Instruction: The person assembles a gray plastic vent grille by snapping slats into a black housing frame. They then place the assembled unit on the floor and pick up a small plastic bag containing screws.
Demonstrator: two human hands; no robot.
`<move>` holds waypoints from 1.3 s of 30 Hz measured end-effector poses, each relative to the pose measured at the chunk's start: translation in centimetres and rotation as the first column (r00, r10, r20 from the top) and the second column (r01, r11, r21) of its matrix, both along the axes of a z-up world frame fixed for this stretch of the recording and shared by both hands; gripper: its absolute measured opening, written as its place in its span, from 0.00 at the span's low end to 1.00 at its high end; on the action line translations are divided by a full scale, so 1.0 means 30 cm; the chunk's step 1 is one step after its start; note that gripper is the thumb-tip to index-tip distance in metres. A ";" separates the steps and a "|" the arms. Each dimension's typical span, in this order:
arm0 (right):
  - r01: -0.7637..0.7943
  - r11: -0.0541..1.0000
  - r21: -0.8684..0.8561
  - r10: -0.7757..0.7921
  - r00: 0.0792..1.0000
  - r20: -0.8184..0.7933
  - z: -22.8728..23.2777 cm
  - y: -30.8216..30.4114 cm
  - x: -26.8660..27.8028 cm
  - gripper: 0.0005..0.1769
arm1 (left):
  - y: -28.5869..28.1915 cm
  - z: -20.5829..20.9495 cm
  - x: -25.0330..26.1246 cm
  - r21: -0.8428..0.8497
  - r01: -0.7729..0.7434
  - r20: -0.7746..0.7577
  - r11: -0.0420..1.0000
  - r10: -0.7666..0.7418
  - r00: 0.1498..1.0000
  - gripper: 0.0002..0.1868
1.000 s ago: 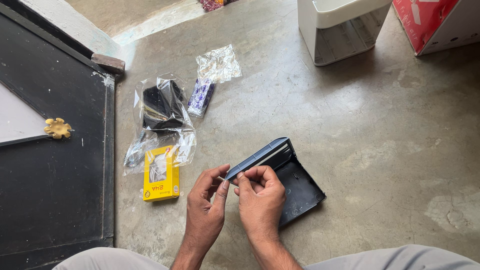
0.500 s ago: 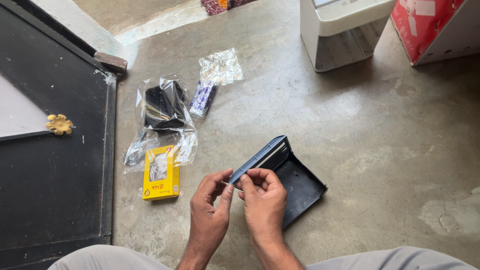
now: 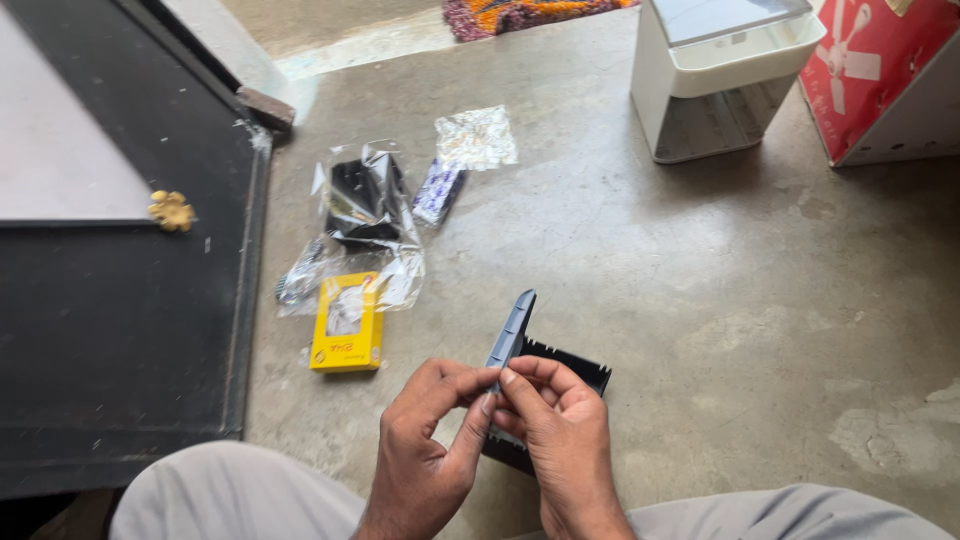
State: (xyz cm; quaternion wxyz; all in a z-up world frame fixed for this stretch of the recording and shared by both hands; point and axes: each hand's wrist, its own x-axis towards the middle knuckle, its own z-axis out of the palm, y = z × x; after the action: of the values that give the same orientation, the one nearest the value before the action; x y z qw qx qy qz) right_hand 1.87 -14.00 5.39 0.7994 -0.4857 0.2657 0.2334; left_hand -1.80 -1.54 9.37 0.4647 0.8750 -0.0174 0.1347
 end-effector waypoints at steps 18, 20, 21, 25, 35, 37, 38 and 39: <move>-0.107 0.797 -0.594 0.499 0.669 0.550 0.297 -0.049 -0.232 0.08 | 0.123 0.270 -0.280 -0.286 0.059 -0.191 0.956 -0.117 0.975 0.12; 0.037 0.772 -0.634 0.558 0.439 0.704 0.339 -0.063 -0.250 0.08 | 0.134 0.295 -0.318 -0.355 0.046 -0.219 0.934 -0.131 0.967 0.12; 0.112 0.763 -0.637 0.582 0.310 0.751 0.358 -0.073 -0.261 0.08 | 0.137 0.306 -0.336 -0.391 0.025 -0.251 0.920 -0.132 0.959 0.12; 0.256 0.670 -0.697 0.710 0.052 0.702 0.428 -0.113 -0.301 0.08 | 0.160 0.358 -0.399 -0.522 0.035 -0.277 0.852 -0.208 0.938 0.12; 0.110 0.513 -0.851 0.843 0.122 0.524 0.483 -0.174 -0.424 0.09 | 0.215 0.396 -0.420 -0.739 0.002 -0.443 0.674 -0.488 0.752 0.16; 0.029 0.551 -0.834 0.813 0.205 0.545 0.465 -0.185 -0.445 0.09 | 0.227 0.369 -0.401 -0.726 0.013 -0.497 0.687 -0.538 0.681 0.16; -0.018 0.574 -0.818 0.794 0.256 0.552 0.454 -0.189 -0.452 0.08 | 0.230 0.351 -0.390 -0.745 0.014 -0.492 0.667 -0.564 0.663 0.16; -0.070 0.581 -0.811 0.785 0.313 0.535 0.443 -0.193 -0.460 0.08 | 0.230 0.330 -0.376 -0.763 0.015 -0.487 0.646 -0.591 0.644 0.16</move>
State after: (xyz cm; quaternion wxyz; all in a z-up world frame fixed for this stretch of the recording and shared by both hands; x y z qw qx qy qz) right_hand -11.92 -19.81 18.69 0.4792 -0.8321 -0.2718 0.0642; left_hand -13.08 5.36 19.28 0.7454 0.5928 0.0523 -0.3004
